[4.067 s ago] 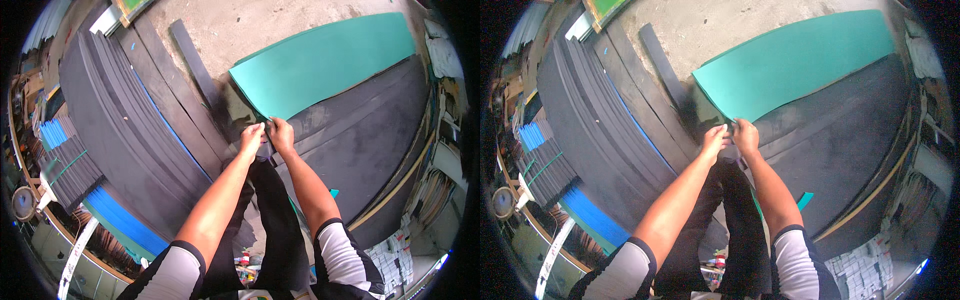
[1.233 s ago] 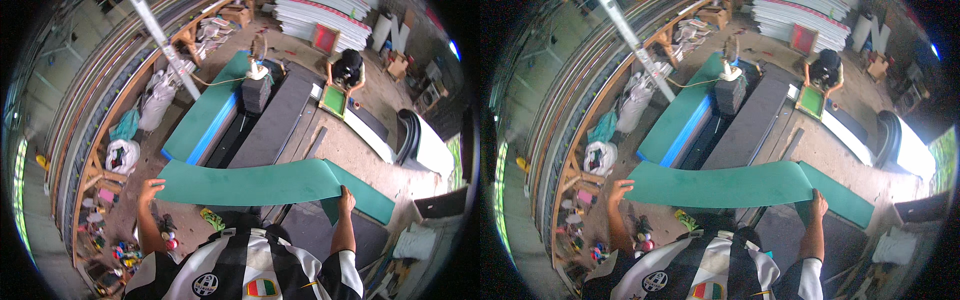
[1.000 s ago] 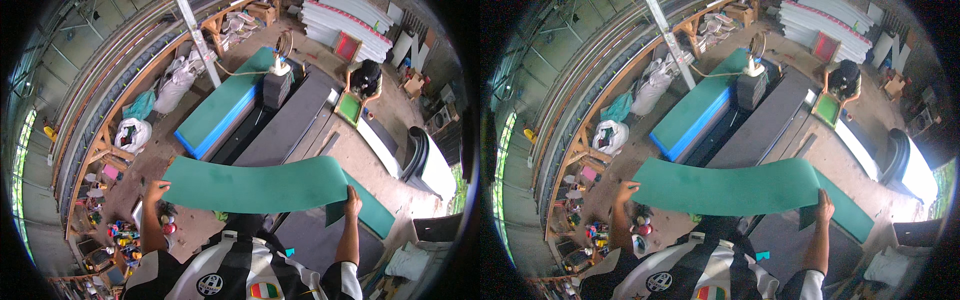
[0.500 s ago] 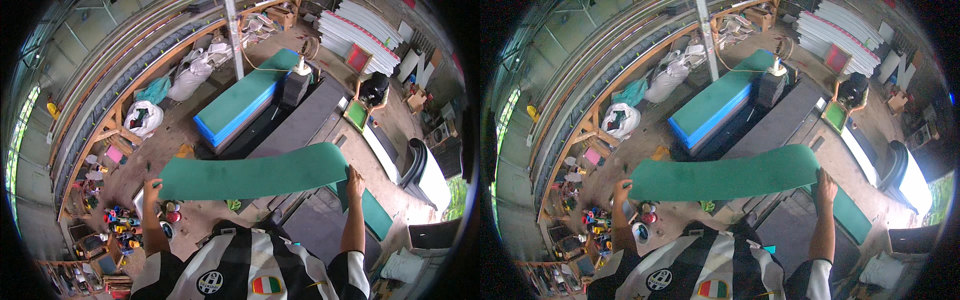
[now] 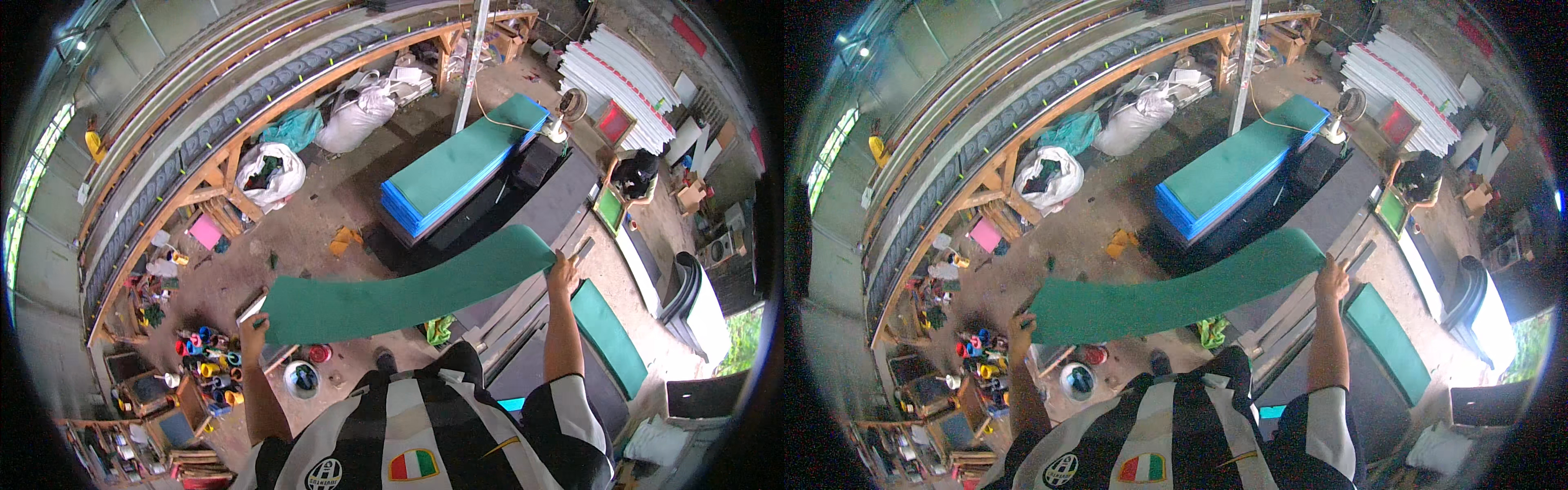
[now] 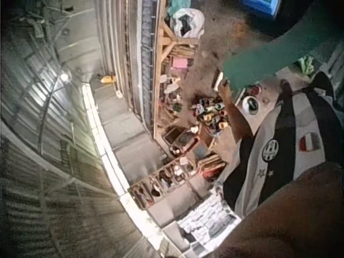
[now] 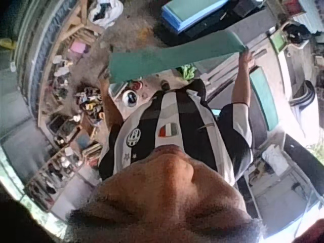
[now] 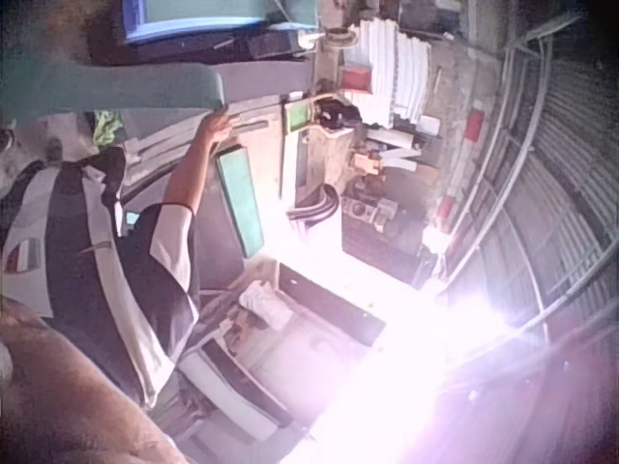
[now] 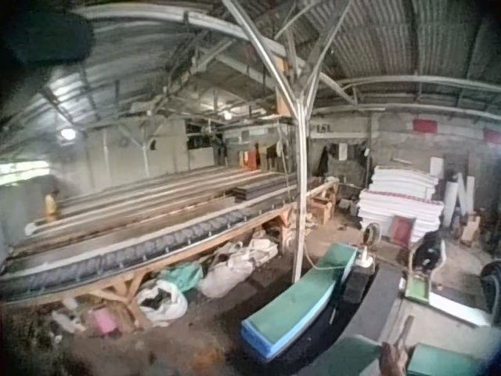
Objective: The person repeatedly picks up blue and green flexible sheets from a pile on the floor and places them onto a stack on a workbench. The person handles the sheets one at a time, alternating between colors, and aligns them on the growing stack.
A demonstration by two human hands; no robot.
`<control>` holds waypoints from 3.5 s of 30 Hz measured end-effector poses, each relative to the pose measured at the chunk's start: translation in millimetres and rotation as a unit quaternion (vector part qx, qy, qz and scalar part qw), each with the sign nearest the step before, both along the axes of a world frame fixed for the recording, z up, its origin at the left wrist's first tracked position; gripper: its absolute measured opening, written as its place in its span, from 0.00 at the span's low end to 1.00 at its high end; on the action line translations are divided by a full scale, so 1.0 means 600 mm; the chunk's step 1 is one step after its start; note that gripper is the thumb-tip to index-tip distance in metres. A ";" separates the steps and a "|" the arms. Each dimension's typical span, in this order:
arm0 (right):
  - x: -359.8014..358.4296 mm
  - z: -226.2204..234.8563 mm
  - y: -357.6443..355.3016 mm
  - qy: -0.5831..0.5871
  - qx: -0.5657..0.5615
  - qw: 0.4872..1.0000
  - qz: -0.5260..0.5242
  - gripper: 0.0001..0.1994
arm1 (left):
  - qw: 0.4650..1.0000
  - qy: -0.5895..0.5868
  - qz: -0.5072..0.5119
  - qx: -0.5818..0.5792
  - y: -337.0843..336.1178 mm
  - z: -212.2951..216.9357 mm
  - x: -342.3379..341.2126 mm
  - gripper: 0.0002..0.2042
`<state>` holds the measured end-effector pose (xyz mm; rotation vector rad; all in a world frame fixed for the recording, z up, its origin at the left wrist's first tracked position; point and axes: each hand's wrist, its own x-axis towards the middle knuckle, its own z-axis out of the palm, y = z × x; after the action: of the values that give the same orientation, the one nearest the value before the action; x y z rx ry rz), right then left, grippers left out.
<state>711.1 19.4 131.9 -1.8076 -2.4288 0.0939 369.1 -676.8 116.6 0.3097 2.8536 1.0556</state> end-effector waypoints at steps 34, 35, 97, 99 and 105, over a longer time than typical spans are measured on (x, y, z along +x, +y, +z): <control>-0.760 -0.548 0.335 0.247 -0.113 0.952 0.141 0.42 | 0.989 -0.060 0.135 0.014 0.153 -0.359 -0.510 0.06; -0.756 -0.581 0.339 0.253 -0.128 0.951 0.122 0.43 | 0.989 -0.053 0.134 -0.022 0.177 -0.365 -0.503 0.07; -0.832 -0.681 0.079 0.512 -0.448 0.646 -0.345 0.38 | 0.779 -0.564 0.067 0.266 0.765 -0.462 -0.451 0.15; -0.834 -0.677 -0.015 0.507 -0.471 0.633 -0.347 0.39 | 0.773 -0.570 0.039 0.276 0.766 -0.490 -0.446 0.15; -0.848 -0.721 -0.011 0.552 -0.332 0.689 -0.333 0.20 | 0.801 -0.556 0.034 0.217 0.822 -0.508 -0.440 0.17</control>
<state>202.2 13.0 -300.9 -1.8078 -0.8293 1.5904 105.0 -183.9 -188.4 -0.3209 1.5650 1.2877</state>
